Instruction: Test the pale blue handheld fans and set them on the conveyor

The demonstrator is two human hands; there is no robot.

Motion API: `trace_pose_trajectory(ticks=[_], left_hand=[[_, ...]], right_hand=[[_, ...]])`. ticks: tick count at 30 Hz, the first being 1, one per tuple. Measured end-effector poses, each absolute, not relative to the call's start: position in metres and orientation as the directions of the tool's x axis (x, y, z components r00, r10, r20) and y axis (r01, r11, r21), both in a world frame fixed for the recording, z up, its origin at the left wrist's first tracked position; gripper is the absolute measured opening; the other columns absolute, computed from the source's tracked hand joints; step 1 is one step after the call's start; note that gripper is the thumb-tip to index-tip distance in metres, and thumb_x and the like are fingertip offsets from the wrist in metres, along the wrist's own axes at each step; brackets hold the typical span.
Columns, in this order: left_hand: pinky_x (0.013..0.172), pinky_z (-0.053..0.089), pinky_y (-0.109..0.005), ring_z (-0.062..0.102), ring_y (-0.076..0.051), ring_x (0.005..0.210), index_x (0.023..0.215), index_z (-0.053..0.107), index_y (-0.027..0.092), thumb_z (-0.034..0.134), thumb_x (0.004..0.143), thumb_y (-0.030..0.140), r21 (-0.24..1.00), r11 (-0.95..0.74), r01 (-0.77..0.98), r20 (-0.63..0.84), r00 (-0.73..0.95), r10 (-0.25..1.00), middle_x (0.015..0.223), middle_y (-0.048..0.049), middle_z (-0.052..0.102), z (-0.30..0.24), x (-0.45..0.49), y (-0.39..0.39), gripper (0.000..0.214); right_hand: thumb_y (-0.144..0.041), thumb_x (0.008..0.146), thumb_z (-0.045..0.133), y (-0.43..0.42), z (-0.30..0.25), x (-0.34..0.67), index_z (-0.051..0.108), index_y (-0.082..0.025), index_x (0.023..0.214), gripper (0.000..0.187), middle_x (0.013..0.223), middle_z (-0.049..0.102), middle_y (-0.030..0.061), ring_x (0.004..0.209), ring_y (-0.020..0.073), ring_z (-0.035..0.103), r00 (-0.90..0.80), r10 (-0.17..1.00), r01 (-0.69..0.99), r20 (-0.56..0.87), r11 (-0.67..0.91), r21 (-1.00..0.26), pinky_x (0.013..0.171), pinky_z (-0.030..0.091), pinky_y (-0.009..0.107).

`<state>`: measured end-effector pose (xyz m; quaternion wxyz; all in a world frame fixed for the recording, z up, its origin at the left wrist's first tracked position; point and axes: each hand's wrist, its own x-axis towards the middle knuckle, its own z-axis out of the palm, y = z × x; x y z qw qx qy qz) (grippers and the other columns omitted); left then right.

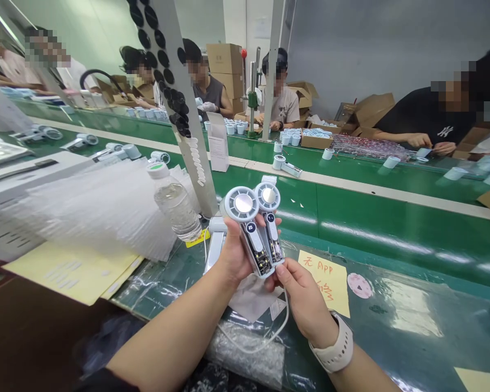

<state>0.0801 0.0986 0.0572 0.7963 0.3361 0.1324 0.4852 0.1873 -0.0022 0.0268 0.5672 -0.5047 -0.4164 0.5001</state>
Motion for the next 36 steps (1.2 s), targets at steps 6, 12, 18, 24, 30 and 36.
trace_pose_trajectory(ticks=[6, 12, 18, 24, 30, 36], left_hand=[[0.078, 0.056, -0.039, 0.071, -0.03, 0.093, 0.097, 0.071, 0.017, 0.074, 0.069, 0.059, 0.636, 0.338, -0.694, -0.005, 0.434, 0.901, 0.094, -0.01, 0.076, 0.058, 0.078, 0.106, 0.051], [0.084, 0.053, -0.036, 0.068, -0.032, 0.101, 0.093, 0.073, 0.016, 0.093, 0.052, 0.043, 0.814, 0.308, -0.493, 0.091, 0.631, 0.771, 0.092, -0.0098, 0.075, 0.05, 0.082, 0.091, 0.053], [0.071, 0.054, -0.032, 0.068, -0.022, 0.079, 0.09, 0.071, 0.017, 0.076, 0.071, 0.059, 0.766, 0.462, -0.447, -0.069, 0.658, 0.75, 0.083, -0.0069, 0.071, 0.045, 0.086, 0.101, 0.046], [0.068, 0.051, -0.029, 0.064, -0.015, 0.068, 0.1, 0.063, 0.02, 0.081, 0.069, 0.024, 0.671, 0.642, -0.371, -0.216, 0.731, 0.648, 0.08, -0.0012, 0.067, 0.03, 0.093, 0.099, 0.036], [0.065, 0.049, -0.027, 0.061, -0.012, 0.068, 0.097, 0.059, 0.02, 0.077, 0.066, 0.018, 0.809, 0.482, -0.335, -0.128, 0.7, 0.702, 0.082, 0.0017, 0.064, 0.037, 0.088, 0.097, 0.036], [0.065, 0.051, -0.032, 0.063, -0.015, 0.068, 0.103, 0.053, 0.022, 0.079, 0.073, 0.033, 0.856, 0.363, -0.367, 0.03, 0.737, 0.675, 0.08, 0.0017, 0.062, 0.047, 0.082, 0.096, 0.042]], right_hand=[[-0.055, 0.09, 0.058, -0.002, 0.03, 0.2, 0.062, -0.022, 0.07, 0.039, 0.106, 0.066, 0.0085, 0.104, 0.0263, 0.057, 0.372, 0.917, 0.097, 0.146, 0.118, -0.988, 0.09, 0.045, 0.038], [-0.051, 0.086, 0.067, 0.005, 0.024, 0.214, 0.058, -0.028, 0.127, 0.048, 0.134, 0.062, 0.0076, 0.12, 0.0264, 0.058, 0.279, 0.96, -0.25, 0.014, 0.086, -0.964, 0.105, 0.044, 0.043], [-0.032, 0.071, 0.085, 0.006, 0.034, 0.221, 0.056, -0.027, 0.119, 0.056, 0.115, 0.069, 0.006, 0.104, 0.0254, 0.065, 0.388, 0.921, -0.29, 0.012, 0.134, -0.948, 0.091, 0.053, 0.039], [-0.035, 0.073, 0.081, 0.014, 0.029, 0.222, 0.06, -0.023, 0.102, 0.038, 0.096, 0.067, 0.0018, 0.086, 0.0206, 0.065, 0.425, 0.903, -0.371, -0.066, 0.108, -0.923, 0.079, 0.053, 0.034], [-0.038, 0.079, 0.072, 0.015, 0.03, 0.223, 0.062, -0.023, 0.102, 0.029, 0.091, 0.068, 0.002, 0.076, 0.0188, 0.063, 0.374, 0.922, -0.461, -0.1, 0.091, -0.883, 0.067, 0.052, 0.032], [-0.038, 0.082, 0.074, 0.006, 0.033, 0.219, 0.065, -0.024, 0.101, 0.026, 0.091, 0.066, 0.0004, 0.074, 0.0157, 0.06, 0.292, 0.956, -0.468, -0.011, 0.133, -0.874, 0.068, 0.051, 0.03]])
